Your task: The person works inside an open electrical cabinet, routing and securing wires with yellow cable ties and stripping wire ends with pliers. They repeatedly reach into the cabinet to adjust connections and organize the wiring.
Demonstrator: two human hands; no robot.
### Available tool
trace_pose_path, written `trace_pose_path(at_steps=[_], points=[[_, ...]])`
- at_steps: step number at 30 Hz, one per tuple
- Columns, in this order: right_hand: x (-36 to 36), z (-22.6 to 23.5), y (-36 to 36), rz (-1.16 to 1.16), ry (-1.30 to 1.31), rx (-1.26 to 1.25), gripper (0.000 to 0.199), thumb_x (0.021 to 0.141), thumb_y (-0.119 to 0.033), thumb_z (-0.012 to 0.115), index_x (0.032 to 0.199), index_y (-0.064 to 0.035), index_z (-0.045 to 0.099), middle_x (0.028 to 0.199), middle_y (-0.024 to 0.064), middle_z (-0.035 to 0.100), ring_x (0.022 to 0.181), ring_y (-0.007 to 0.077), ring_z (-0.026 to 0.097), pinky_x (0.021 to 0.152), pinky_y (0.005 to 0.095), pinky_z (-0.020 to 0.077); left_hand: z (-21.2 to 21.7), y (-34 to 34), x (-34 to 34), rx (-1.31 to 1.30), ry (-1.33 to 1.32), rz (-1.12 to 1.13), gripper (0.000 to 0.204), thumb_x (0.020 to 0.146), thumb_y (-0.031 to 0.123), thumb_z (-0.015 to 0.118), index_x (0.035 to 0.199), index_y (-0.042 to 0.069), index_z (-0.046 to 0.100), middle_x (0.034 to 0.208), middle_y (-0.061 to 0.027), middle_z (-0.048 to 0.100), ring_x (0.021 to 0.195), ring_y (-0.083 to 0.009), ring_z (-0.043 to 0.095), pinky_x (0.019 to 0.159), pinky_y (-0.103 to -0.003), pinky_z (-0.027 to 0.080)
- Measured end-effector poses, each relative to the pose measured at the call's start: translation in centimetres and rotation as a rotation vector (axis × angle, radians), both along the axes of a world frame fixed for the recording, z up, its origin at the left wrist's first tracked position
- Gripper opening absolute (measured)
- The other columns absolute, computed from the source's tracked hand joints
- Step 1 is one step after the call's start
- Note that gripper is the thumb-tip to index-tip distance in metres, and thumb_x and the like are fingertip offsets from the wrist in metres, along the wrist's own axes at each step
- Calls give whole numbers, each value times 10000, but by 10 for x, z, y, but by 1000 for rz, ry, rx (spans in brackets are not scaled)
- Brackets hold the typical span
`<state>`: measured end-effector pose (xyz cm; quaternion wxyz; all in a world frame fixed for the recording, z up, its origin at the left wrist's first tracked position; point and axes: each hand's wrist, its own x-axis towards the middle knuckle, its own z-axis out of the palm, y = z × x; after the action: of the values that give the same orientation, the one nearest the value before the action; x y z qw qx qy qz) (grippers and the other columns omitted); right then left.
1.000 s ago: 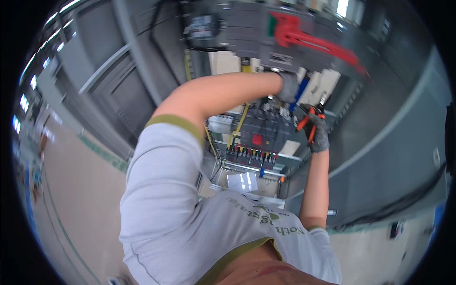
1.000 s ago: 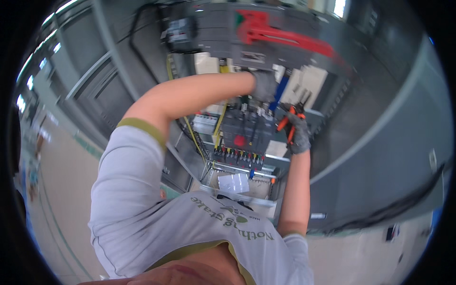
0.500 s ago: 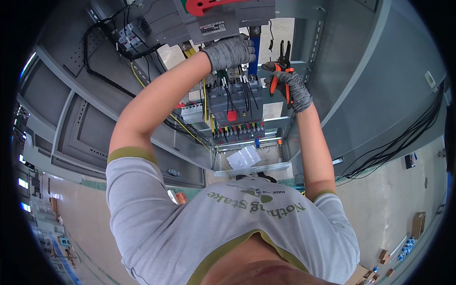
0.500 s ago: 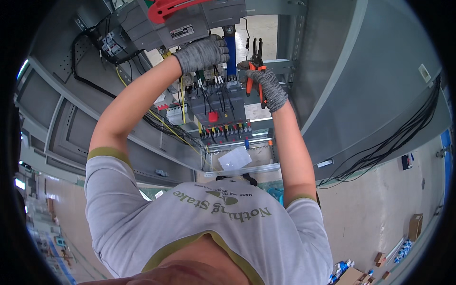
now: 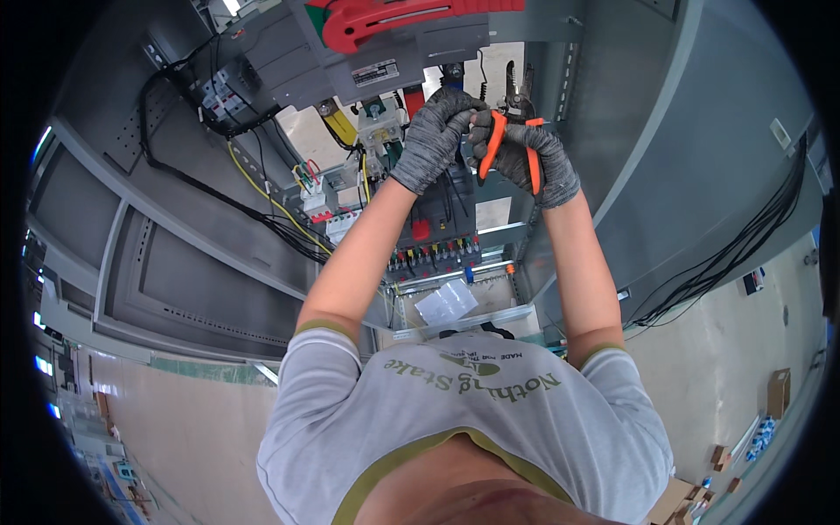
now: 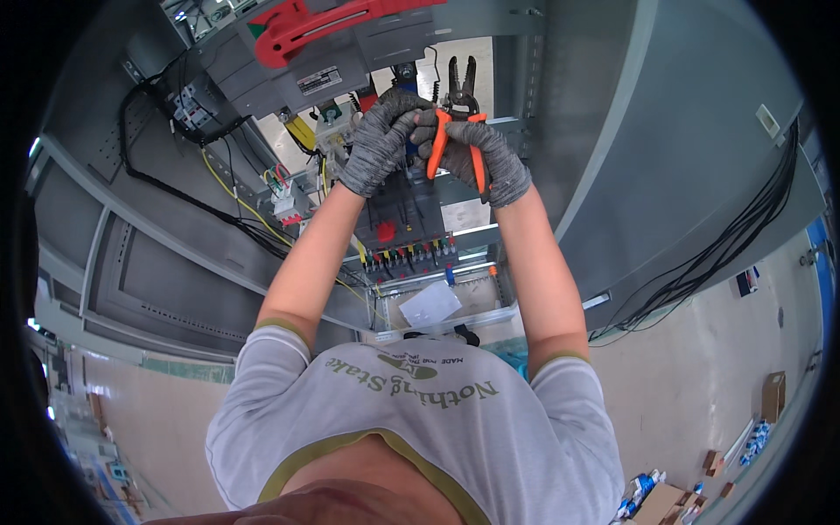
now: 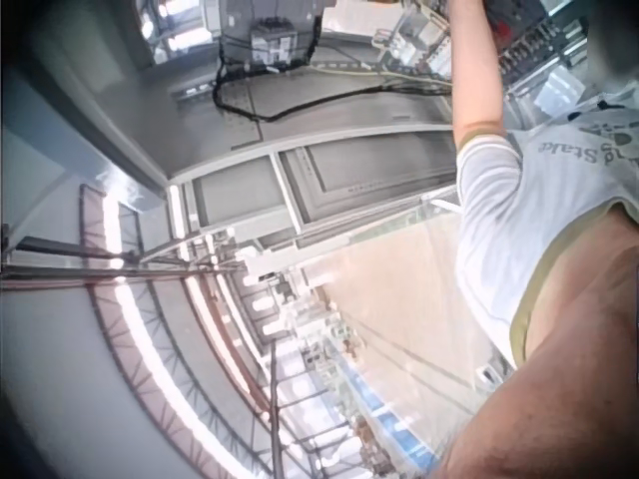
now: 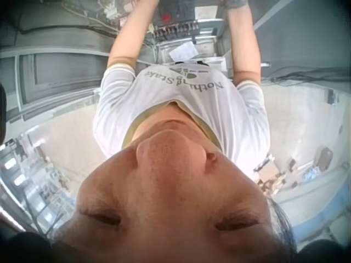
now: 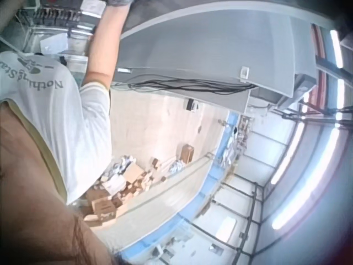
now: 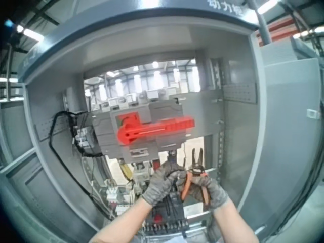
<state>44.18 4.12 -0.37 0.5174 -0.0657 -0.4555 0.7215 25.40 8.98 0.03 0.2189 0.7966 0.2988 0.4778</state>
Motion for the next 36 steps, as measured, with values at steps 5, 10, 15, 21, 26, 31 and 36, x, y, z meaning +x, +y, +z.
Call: trace_pose_path(at_steps=[5,10,15,21,26,31,36], points=[[5,-1,6,103,98,-49,570,791,-244,659,1210,113,514,1030,216,634,902,303,637,839,411,530,-5,-14,16,-176,-197,-21,169,928,113,555,1062,28,614,961,-59,631,890,-138,592,832,-281,483],[13,-5,3,20,73,-86,545,797,-241,654,1188,117,527,1019,223,638,888,300,638,826,406,532,-15,1,15,-142,-240,-135,154,873,72,621,1018,21,631,937,-54,625,889,-145,603,836,-280,485],[19,-11,-11,-425,-224,-3,474,811,-236,665,1192,28,567,979,163,659,880,246,645,779,374,533,-15,8,22,-79,-146,-149,135,889,85,629,1012,29,633,946,-37,640,862,-107,599,784,-255,505],[7,-43,-2,-1277,-1061,425,456,727,-188,700,1104,4,529,933,227,596,875,392,599,780,423,494,-5,3,32,-319,-290,-123,146,903,97,615,1025,18,620,925,-52,635,813,-117,621,721,-256,531],[-9,-25,-2,-1325,-1310,368,448,669,-164,707,1044,7,532,917,227,610,883,397,606,790,446,494,-8,7,33,-324,-359,-186,192,914,99,598,1078,0,589,909,-69,636,746,-131,636,686,-261,532],[-8,-27,4,-1422,-1341,438,439,667,-176,708,1036,-1,546,875,210,626,838,377,623,763,443,497,-3,8,30,-426,-411,-196,209,914,131,611,1076,0,605,832,-66,647,680,-131,629,628,-248,514],[-9,-24,4,-1399,-1388,381,426,670,-196,715,1016,-3,555,856,194,634,823,366,629,750,442,497,-1,5,30,-394,-427,-137,209,917,127,605,1073,-10,623,827,-63,652,706,-123,624,654,-240,501]])
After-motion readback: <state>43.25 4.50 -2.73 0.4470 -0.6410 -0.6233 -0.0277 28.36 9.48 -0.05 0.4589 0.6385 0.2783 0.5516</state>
